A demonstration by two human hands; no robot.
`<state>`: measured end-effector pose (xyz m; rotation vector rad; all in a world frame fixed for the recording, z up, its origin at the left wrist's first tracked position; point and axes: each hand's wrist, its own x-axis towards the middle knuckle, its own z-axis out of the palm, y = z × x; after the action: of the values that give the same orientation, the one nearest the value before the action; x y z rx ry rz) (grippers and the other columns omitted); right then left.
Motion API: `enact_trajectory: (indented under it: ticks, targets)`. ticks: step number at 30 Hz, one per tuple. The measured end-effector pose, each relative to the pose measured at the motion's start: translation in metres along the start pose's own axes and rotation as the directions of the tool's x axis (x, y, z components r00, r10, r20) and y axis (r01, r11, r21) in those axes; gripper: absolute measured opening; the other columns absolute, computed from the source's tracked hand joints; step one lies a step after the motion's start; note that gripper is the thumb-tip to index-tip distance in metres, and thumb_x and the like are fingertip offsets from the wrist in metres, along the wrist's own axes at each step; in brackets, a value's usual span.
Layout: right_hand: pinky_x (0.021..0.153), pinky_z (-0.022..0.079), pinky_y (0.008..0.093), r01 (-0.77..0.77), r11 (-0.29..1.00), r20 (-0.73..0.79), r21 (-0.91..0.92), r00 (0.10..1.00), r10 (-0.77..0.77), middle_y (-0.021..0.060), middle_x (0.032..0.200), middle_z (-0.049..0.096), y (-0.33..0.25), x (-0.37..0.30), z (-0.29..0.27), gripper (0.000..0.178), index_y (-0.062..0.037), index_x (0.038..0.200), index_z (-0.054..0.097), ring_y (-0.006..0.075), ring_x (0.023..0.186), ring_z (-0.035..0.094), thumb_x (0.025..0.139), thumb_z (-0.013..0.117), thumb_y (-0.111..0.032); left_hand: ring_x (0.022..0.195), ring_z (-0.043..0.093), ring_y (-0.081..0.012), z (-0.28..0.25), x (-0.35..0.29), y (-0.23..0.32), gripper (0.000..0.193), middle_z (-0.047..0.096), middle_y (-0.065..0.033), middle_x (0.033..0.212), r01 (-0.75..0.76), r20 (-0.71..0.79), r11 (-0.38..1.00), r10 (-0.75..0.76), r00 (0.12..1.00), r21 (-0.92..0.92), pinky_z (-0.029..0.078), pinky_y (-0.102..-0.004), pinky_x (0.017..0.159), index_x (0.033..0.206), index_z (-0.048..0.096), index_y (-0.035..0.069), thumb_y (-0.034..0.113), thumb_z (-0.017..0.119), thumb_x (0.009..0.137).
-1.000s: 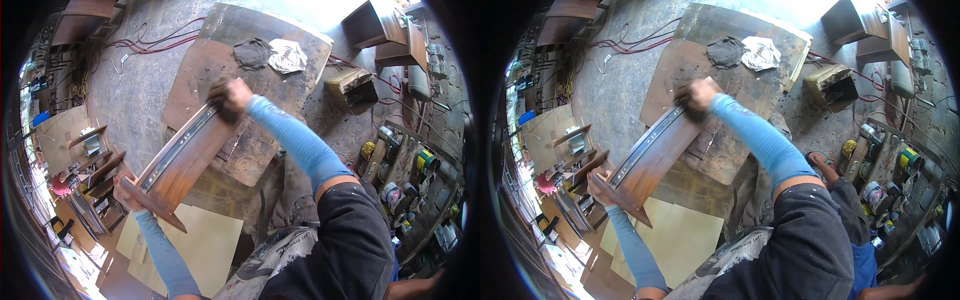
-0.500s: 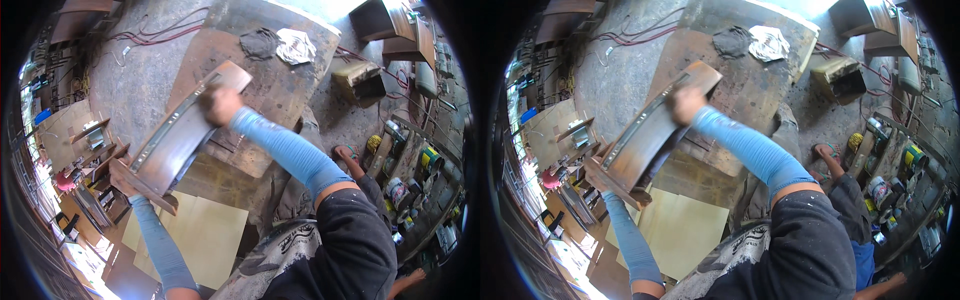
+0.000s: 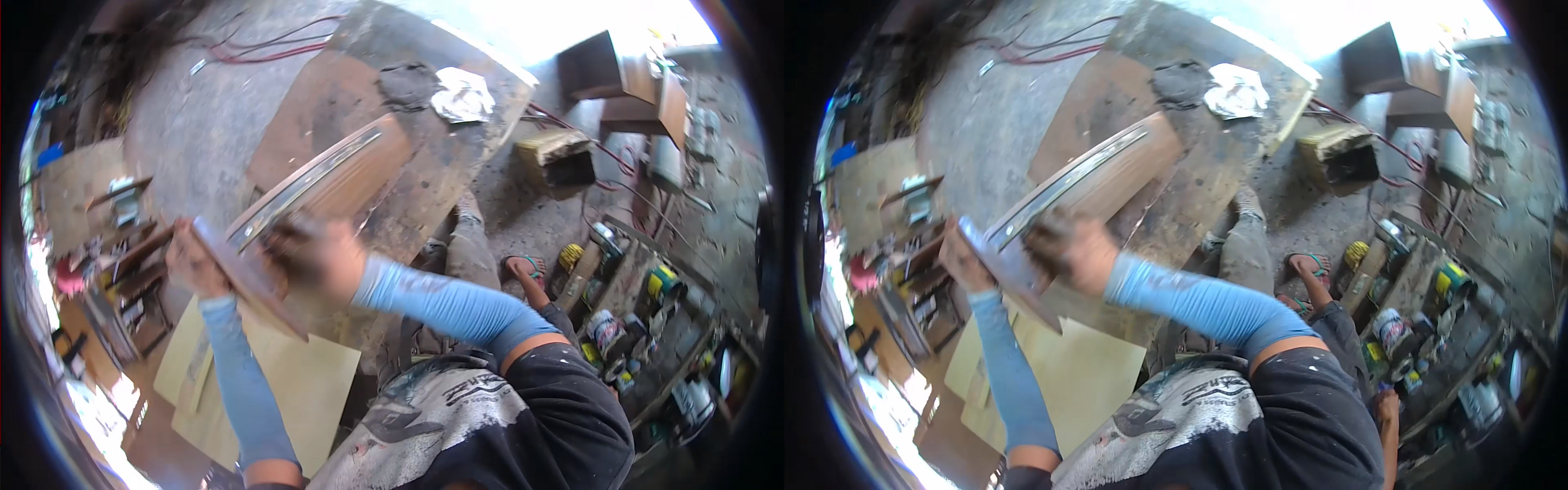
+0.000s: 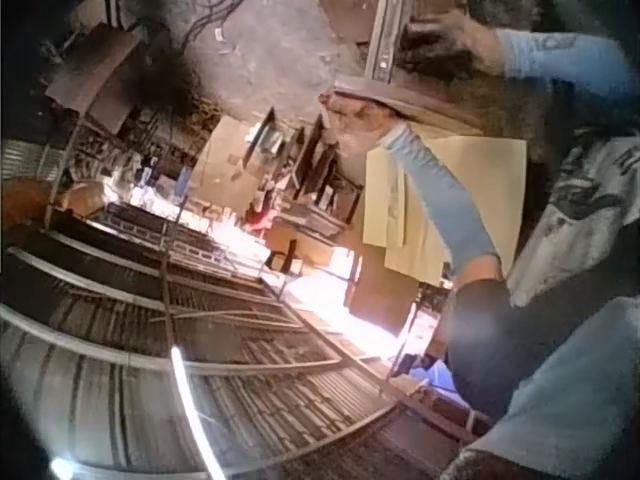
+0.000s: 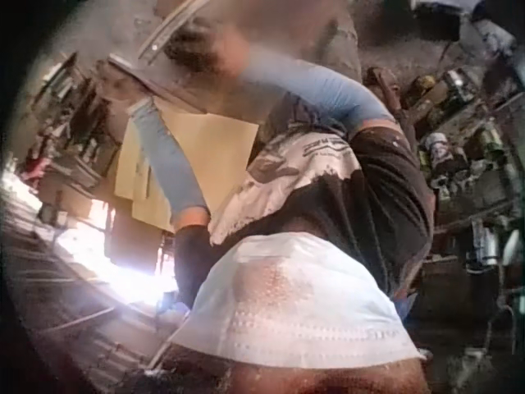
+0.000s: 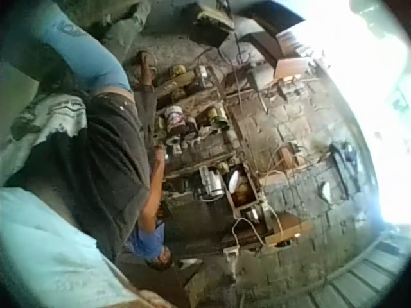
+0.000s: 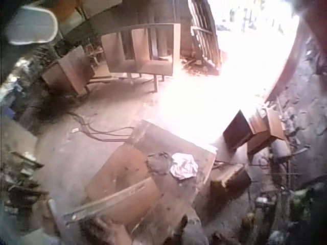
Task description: The person wipes the interior and exterior surfaces of a wooden drawer unit with a cloth. They handle the drawer by lifting and turning it to access different sides, including the bottom and back, while working in a cluttered workshop environment.
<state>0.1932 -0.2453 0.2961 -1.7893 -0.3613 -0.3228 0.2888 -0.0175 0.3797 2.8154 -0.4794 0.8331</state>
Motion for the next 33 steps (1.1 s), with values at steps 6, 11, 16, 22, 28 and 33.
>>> enact_trajectory:
  ticks: [6,11,16,22,28,33]
  targets:
    - [0.075,0.056,0.0344,-0.579,0.815,-0.273,-0.022,0.787,0.553,0.0180,0.084,0.071,0.125,-0.040,-0.049,0.029,0.0019,0.095,0.071,0.0249,0.078,0.071,0.089,0.064,-0.025,0.059,0.050,-0.0146,0.006,0.024,0.018,0.048,0.055,-0.0067,0.061,0.573,0.303,0.720,-0.488,0.819,-0.391,0.042,-0.0326,0.058,0.068,0.058,-0.003,0.032,0.045,0.098]
    - [0.074,0.054,0.0379,-0.442,0.745,-0.093,0.500,0.828,0.553,0.0206,0.087,0.071,-0.005,0.029,-0.042,0.030,0.0027,0.096,0.070,0.0282,0.081,0.070,0.085,0.069,-0.025,0.053,0.039,-0.0115,-0.009,0.029,0.040,0.049,0.043,-0.0036,0.052,0.512,0.204,0.741,-0.473,0.857,-0.434,0.031,-0.0336,0.050,0.063,0.050,-0.004,0.031,0.048,0.097]
    - [0.071,0.052,0.0431,-0.246,0.959,-0.221,0.141,0.936,0.273,0.0230,0.082,0.067,-0.063,0.083,-0.006,0.019,0.0020,0.091,0.069,0.0348,0.075,0.067,0.084,0.065,-0.015,0.053,0.041,-0.0133,-0.004,0.030,0.051,0.044,0.044,-0.0115,0.052,0.446,0.213,0.788,-0.392,0.895,-0.424,0.033,-0.0369,0.051,0.065,0.052,-0.006,0.025,0.049,0.095]
    - [0.084,0.050,0.0351,-0.570,0.722,0.329,0.391,0.820,0.469,0.0130,0.093,0.070,-0.040,-0.088,-0.017,0.018,-0.0008,0.101,0.069,0.0205,0.090,0.065,0.087,0.066,-0.013,0.056,0.049,-0.0172,-0.007,0.007,-0.073,0.046,0.055,-0.0094,0.059,0.576,0.354,0.649,-0.454,0.818,-0.497,0.039,-0.0339,0.057,0.063,0.056,-0.004,0.029,0.043,0.093]
    - [0.085,0.052,0.0321,-0.769,0.052,0.577,0.637,0.521,0.629,0.0126,0.110,0.067,0.028,-0.136,0.008,0.042,0.0040,0.117,0.062,0.0193,0.097,0.064,0.082,0.073,-0.016,0.063,0.049,-0.0218,-0.005,-0.060,-0.164,0.041,0.051,-0.0142,0.061,0.586,0.582,0.435,-0.159,0.798,-0.684,0.041,-0.0329,0.064,0.062,0.052,-0.002,0.027,0.041,0.088]
    - [0.087,0.051,0.0348,-0.688,0.459,0.397,0.563,0.712,0.579,0.0201,0.112,0.067,0.005,-0.114,0.043,0.036,0.0010,0.111,0.067,0.0241,0.100,0.066,0.077,0.072,-0.010,0.064,0.047,-0.0226,-0.020,-0.066,-0.150,0.040,0.050,-0.0133,0.062,0.555,0.539,0.434,-0.172,0.824,-0.710,0.040,-0.0364,0.068,0.064,0.052,0.000,0.027,0.037,0.090]
